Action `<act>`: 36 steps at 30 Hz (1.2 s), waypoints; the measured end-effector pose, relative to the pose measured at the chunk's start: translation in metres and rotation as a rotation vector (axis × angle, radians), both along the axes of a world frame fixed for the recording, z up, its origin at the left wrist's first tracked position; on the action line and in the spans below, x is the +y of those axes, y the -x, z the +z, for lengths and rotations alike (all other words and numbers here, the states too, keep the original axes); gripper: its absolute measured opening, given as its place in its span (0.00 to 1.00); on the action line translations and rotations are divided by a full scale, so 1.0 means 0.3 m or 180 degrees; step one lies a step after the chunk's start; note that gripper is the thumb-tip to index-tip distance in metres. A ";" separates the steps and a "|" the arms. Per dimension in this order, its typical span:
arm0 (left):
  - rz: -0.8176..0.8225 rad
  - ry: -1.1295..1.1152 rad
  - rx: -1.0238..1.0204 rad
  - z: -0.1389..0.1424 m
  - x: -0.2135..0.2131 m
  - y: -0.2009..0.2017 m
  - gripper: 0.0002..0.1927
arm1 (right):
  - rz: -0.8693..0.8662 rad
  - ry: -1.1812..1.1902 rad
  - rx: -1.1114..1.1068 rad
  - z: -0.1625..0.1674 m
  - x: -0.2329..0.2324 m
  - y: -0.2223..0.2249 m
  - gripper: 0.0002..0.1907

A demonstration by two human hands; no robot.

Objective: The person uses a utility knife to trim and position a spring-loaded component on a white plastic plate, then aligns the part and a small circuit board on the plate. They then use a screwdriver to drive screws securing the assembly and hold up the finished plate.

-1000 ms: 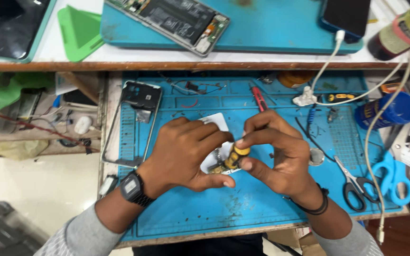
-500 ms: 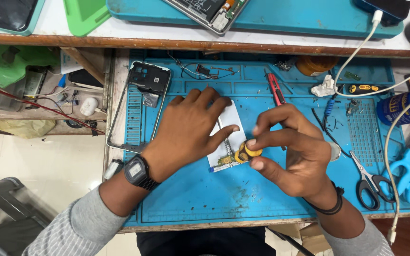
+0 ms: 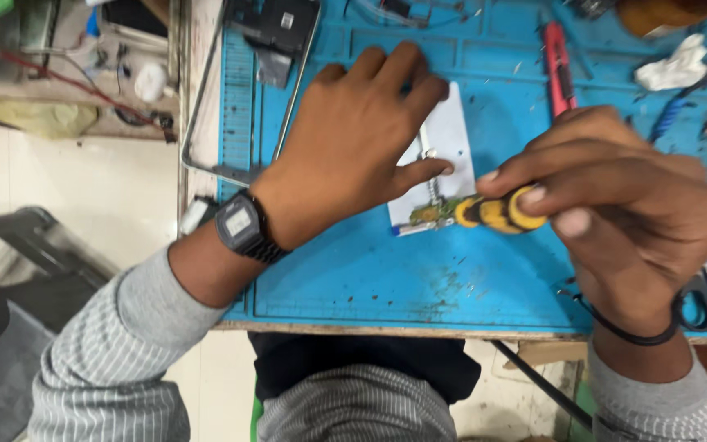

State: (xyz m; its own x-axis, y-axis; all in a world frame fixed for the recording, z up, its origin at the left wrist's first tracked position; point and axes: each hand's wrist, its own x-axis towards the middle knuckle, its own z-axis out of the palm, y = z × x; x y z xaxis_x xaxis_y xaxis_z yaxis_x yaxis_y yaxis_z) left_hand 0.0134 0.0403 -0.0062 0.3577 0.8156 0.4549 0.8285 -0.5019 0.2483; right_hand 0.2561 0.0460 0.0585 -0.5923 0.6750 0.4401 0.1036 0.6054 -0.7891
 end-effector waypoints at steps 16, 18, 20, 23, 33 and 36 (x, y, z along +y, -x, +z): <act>-0.0001 0.0028 -0.0027 0.000 0.000 0.000 0.32 | -0.0052 -0.0091 -0.0120 -0.021 -0.005 0.000 0.13; -0.0015 0.0046 0.0003 0.000 0.000 0.005 0.31 | -0.0114 -0.0237 0.0083 -0.049 -0.003 -0.007 0.13; -0.0007 0.0023 0.0019 -0.002 -0.002 0.004 0.31 | -0.0330 -0.0161 0.0319 -0.071 -0.011 -0.026 0.12; -0.0001 -0.0041 0.0058 -0.005 0.001 0.006 0.31 | -0.0718 0.0086 0.0511 -0.093 -0.024 -0.063 0.12; -0.0051 0.0031 -0.0004 0.000 -0.004 0.012 0.31 | -0.0680 -0.0110 0.0089 -0.099 -0.014 -0.078 0.13; -0.0039 0.0003 0.0036 -0.001 -0.003 0.012 0.31 | -0.0657 -0.0122 0.0145 -0.091 -0.012 -0.059 0.13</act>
